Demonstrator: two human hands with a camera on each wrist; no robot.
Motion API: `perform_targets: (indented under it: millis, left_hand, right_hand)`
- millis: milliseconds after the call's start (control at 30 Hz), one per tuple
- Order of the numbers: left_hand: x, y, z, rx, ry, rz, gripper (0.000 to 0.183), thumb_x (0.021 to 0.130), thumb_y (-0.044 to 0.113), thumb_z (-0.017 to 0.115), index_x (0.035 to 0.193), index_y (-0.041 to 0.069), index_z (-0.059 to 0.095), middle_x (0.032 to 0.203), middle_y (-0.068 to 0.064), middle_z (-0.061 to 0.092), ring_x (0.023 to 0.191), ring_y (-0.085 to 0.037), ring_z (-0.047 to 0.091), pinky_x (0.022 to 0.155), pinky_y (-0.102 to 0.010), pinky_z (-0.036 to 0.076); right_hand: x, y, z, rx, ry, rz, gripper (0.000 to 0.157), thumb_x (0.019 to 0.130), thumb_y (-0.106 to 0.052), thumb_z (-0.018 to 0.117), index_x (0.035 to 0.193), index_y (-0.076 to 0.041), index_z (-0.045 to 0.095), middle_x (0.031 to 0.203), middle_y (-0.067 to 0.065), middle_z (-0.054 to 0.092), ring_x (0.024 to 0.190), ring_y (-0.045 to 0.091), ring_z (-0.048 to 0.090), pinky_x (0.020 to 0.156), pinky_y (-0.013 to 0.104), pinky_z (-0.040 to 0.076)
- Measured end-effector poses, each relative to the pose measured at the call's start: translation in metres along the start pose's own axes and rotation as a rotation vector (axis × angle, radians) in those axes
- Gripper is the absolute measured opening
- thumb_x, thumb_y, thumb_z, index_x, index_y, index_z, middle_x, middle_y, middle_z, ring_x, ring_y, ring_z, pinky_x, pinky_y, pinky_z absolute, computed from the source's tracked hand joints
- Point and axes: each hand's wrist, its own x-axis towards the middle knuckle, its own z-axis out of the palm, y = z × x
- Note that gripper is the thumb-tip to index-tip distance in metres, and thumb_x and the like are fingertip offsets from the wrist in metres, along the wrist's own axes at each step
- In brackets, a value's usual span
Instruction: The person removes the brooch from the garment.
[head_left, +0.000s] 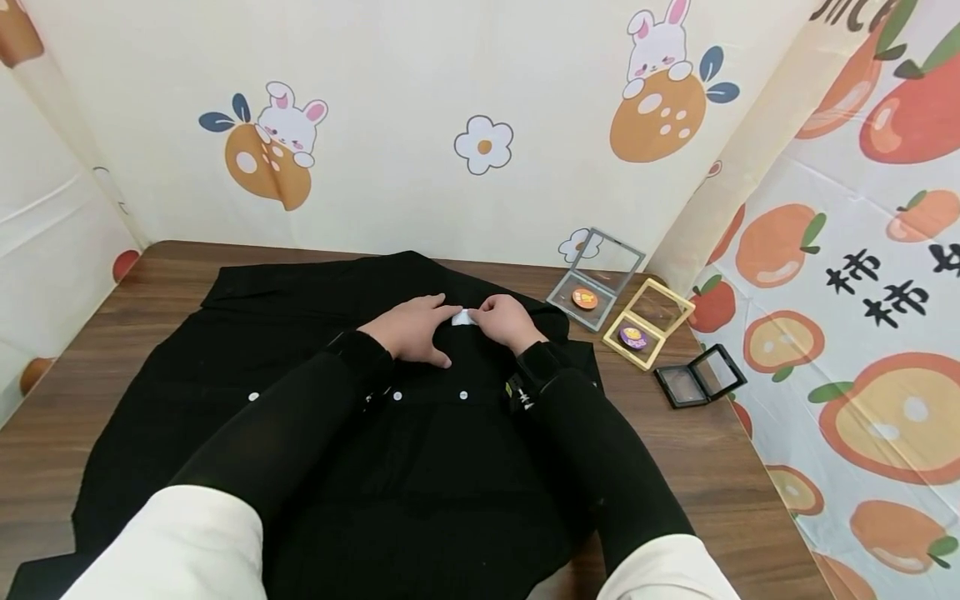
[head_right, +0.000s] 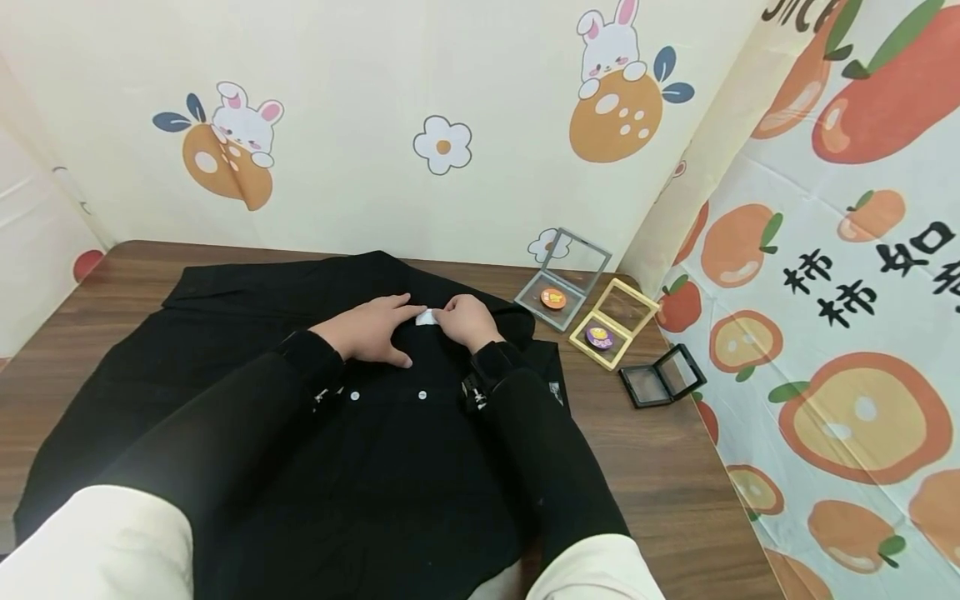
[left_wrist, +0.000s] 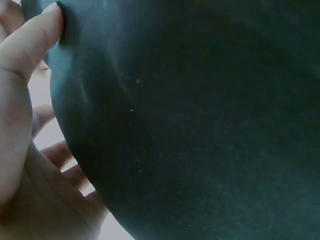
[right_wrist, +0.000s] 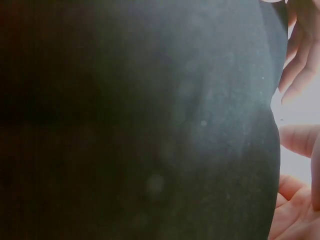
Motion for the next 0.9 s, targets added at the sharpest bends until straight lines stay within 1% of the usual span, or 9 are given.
perform_targets:
  millis: [133,333,467,633,733,900]
  left_hand:
    - [0.001,0.0,-0.001,-0.002,-0.004,0.003,0.093,0.088,0.046,0.081,0.163,0.019,0.034,0.169,-0.017,0.02,0.154,-0.035,0.022,0.122,-0.05,0.024]
    - [0.0,-0.002,-0.001,-0.01,-0.031,-0.016,0.093,0.088,0.047,0.08,0.163,0.019,0.033,0.169,-0.017,0.02,0.155,-0.035,0.02,0.122,-0.05,0.024]
    - [0.001,-0.004,0.001,-0.005,-0.049,-0.006,0.091,0.09,0.048,0.079,0.163,0.017,0.034,0.168,-0.019,0.021,0.154,-0.037,0.02,0.122,-0.051,0.023]
    - [0.002,-0.004,0.004,0.012,-0.052,0.012,0.089,0.091,0.049,0.076,0.162,0.016,0.035,0.168,-0.02,0.022,0.154,-0.038,0.019,0.123,-0.052,0.021]
    - [0.002,-0.004,0.005,0.013,-0.059,0.006,0.088,0.092,0.05,0.075,0.163,0.018,0.034,0.169,-0.018,0.02,0.155,-0.038,0.017,0.123,-0.053,0.019]
    - [0.001,-0.004,0.005,0.021,-0.07,-0.004,0.087,0.093,0.051,0.073,0.163,0.018,0.033,0.17,-0.017,0.018,0.156,-0.037,0.014,0.124,-0.053,0.016]
  right_hand:
    - [0.001,-0.003,0.0,-0.027,0.001,0.012,0.032,0.104,-0.036,0.062,0.087,-0.01,0.068,0.082,0.005,0.062,0.074,0.022,0.057,0.067,0.032,0.044]
    - [0.003,-0.007,0.002,-0.055,0.006,-0.008,0.019,0.103,-0.026,0.061,0.093,-0.01,0.065,0.089,0.006,0.064,0.078,0.023,0.059,0.069,0.033,0.046]
    - [0.001,-0.008,0.003,-0.097,0.001,-0.021,0.013,0.101,-0.022,0.059,0.096,-0.01,0.064,0.092,0.006,0.063,0.079,0.024,0.059,0.07,0.034,0.046]
    - [-0.004,-0.008,0.002,-0.146,-0.016,-0.038,0.016,0.103,-0.025,0.058,0.098,-0.011,0.065,0.092,0.006,0.064,0.08,0.025,0.059,0.072,0.036,0.047]
    - [-0.007,-0.008,0.002,-0.183,-0.032,-0.05,0.019,0.104,-0.027,0.057,0.101,-0.011,0.066,0.092,0.006,0.065,0.08,0.025,0.06,0.073,0.037,0.047]
    - [-0.011,-0.009,-0.002,-0.294,-0.064,-0.13,0.024,0.105,-0.029,0.057,0.109,-0.011,0.071,0.092,0.003,0.067,0.078,0.021,0.06,0.074,0.036,0.048]
